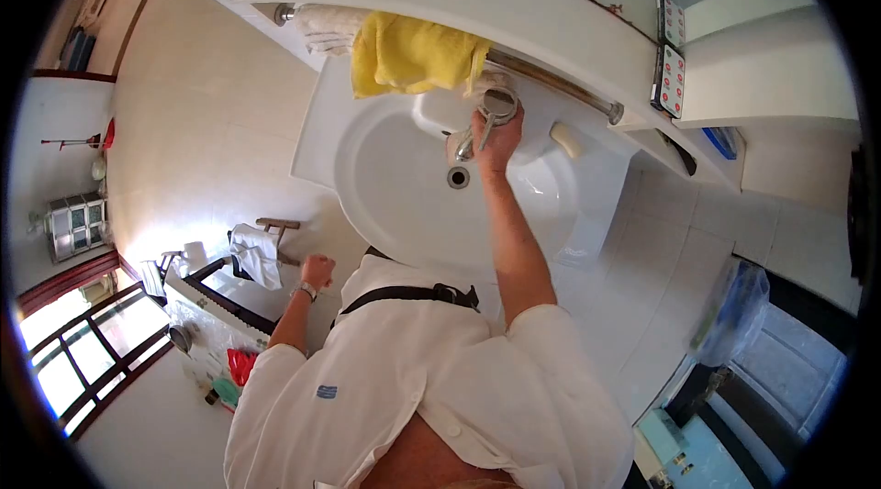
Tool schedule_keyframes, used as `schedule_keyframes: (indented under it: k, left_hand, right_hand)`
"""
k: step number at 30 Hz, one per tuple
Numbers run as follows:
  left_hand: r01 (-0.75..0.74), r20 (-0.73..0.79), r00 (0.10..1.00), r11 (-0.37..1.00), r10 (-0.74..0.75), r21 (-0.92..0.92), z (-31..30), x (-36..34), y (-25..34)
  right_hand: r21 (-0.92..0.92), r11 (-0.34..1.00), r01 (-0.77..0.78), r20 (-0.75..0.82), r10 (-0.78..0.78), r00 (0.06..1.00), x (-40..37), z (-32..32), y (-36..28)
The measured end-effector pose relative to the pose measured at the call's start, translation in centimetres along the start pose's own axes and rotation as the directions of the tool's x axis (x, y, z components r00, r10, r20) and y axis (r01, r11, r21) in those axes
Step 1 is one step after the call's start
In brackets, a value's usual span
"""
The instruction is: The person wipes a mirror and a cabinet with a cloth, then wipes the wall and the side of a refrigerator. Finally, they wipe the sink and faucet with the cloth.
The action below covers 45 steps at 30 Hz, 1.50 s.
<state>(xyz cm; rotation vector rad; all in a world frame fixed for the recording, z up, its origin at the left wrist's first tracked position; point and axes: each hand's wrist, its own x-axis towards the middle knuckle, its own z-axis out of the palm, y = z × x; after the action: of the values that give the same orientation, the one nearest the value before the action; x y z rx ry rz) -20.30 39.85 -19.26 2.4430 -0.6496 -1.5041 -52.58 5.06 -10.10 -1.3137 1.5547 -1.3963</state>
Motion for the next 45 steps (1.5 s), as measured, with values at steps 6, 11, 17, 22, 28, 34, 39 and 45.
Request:
schedule_keyframes:
  k: [6, 11, 17, 22, 28, 34, 39, 45]
  left_hand:
    - [0.011, 0.016, 1.000, 0.998, -0.010, -0.069, 0.4, -0.4, 0.8]
    - [0.018, 0.024, 1.000, 0.999, -0.016, -0.046, 0.3, -0.4, 0.7]
    - [0.013, 0.035, 0.999, 0.999, -0.011, -0.045, -0.1, -0.4, 0.1]
    - [-0.013, 0.046, 0.999, 1.000, 0.014, -0.015, 0.1, -0.1, -0.8]
    - [0.023, 0.052, 0.998, 0.997, -0.019, -0.073, 0.1, -1.2, 0.4]
    - [0.074, 0.018, 0.997, 0.994, -0.073, -0.078, 0.4, -1.3, -0.6]
    - [0.065, 0.022, 0.998, 0.995, -0.063, -0.076, -0.1, -0.5, -1.8]
    - [0.034, 0.033, 0.999, 0.999, -0.033, -0.038, -0.3, -0.5, -0.7]
  right_hand:
    - [-0.057, 0.998, 0.041, -0.073, -0.045, 0.996, 1.0, -0.9, -1.8]
    - [0.175, 0.978, -0.111, 0.608, -0.019, 0.794, 5.7, -3.8, 0.3]
    - [0.112, 0.991, -0.072, 0.734, -0.034, 0.678, 7.0, -4.3, 0.4]
    - [0.067, 0.998, -0.015, 0.170, 0.004, 0.985, 1.8, -1.1, -0.9]
    - [-0.209, 0.971, 0.113, -0.187, -0.153, 0.970, -0.3, 0.6, -2.2]
    - [0.062, 0.994, -0.093, 0.559, 0.043, 0.828, 5.8, -3.6, 0.5]
    - [0.108, 0.975, -0.194, 0.820, 0.023, 0.572, 8.2, -4.3, 0.8]
    - [0.109, 0.994, -0.002, 0.177, -0.018, 0.984, 2.0, -0.8, 0.6]
